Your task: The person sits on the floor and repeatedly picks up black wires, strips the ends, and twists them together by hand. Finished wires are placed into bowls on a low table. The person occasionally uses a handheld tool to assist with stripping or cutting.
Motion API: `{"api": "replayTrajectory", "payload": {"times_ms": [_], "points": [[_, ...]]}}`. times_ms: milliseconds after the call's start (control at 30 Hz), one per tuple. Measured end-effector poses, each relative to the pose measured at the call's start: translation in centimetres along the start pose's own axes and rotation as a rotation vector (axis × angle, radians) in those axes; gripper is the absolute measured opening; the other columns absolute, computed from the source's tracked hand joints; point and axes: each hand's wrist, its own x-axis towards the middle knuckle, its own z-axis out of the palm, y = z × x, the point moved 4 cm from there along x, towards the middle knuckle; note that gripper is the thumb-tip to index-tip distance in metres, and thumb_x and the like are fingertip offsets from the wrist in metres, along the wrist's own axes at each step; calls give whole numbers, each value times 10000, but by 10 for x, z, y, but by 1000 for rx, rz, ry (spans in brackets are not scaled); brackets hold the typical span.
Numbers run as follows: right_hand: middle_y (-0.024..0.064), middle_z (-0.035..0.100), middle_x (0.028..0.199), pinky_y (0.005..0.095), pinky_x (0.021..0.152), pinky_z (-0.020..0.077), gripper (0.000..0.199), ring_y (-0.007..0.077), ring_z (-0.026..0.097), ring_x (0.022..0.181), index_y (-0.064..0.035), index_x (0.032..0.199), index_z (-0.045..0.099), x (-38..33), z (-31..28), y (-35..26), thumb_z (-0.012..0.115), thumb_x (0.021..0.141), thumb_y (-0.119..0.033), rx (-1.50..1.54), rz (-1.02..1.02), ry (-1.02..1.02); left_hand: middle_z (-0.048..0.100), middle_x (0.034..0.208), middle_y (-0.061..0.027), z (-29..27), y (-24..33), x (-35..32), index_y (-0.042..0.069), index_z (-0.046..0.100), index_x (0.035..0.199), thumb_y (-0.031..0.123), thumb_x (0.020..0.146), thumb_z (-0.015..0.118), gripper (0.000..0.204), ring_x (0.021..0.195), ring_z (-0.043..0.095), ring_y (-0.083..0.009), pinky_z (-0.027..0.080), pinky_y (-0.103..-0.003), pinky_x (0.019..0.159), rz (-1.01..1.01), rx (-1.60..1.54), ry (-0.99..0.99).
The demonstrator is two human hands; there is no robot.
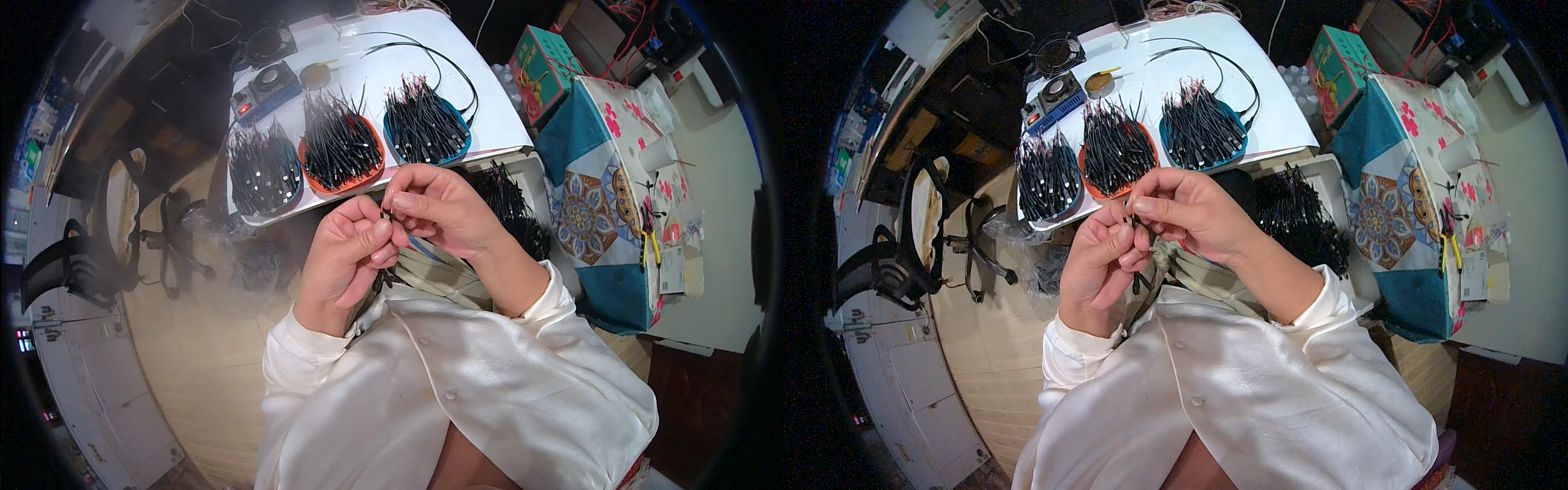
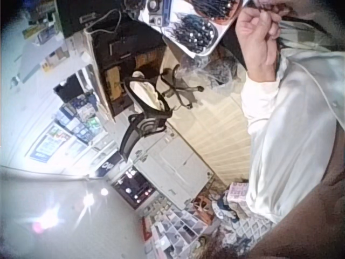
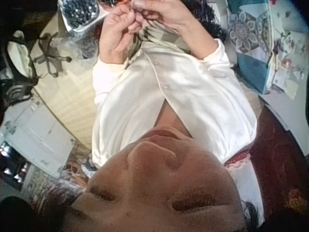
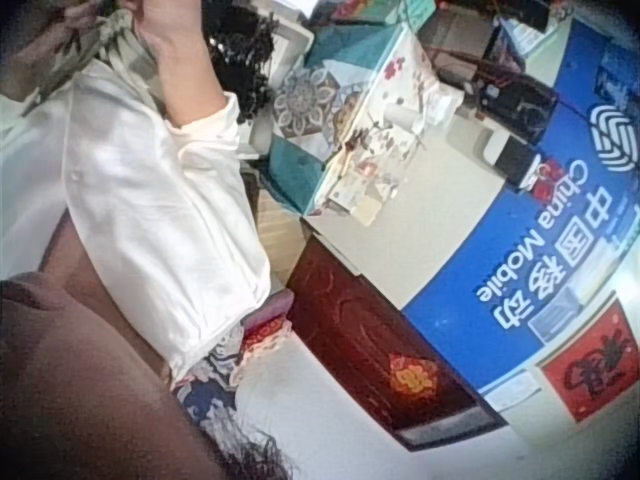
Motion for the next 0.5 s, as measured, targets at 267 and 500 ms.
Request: {"api": "replayTrajectory", "payload": {"times_ms": [267,500], "points": [[38,659,908,196,672,486,127,74,611,792,-2,988,647,-5,4,-11,705,901,-73,-128,48,27,707,864,-170,-4,-6,1,58,574,918,46,923,668,95,585,519,-92,410,-209,536,-106,21,-21],[31,655,895,229,761,514,109,97,625,823,0,928,651,1,-8,-9,725,876,-61,-266,-113,-18,713,891,-180,-4,-7,5,49,587,953,46,932,655,72,551,488,-85,385,-207,514,-154,53,-66]]}}
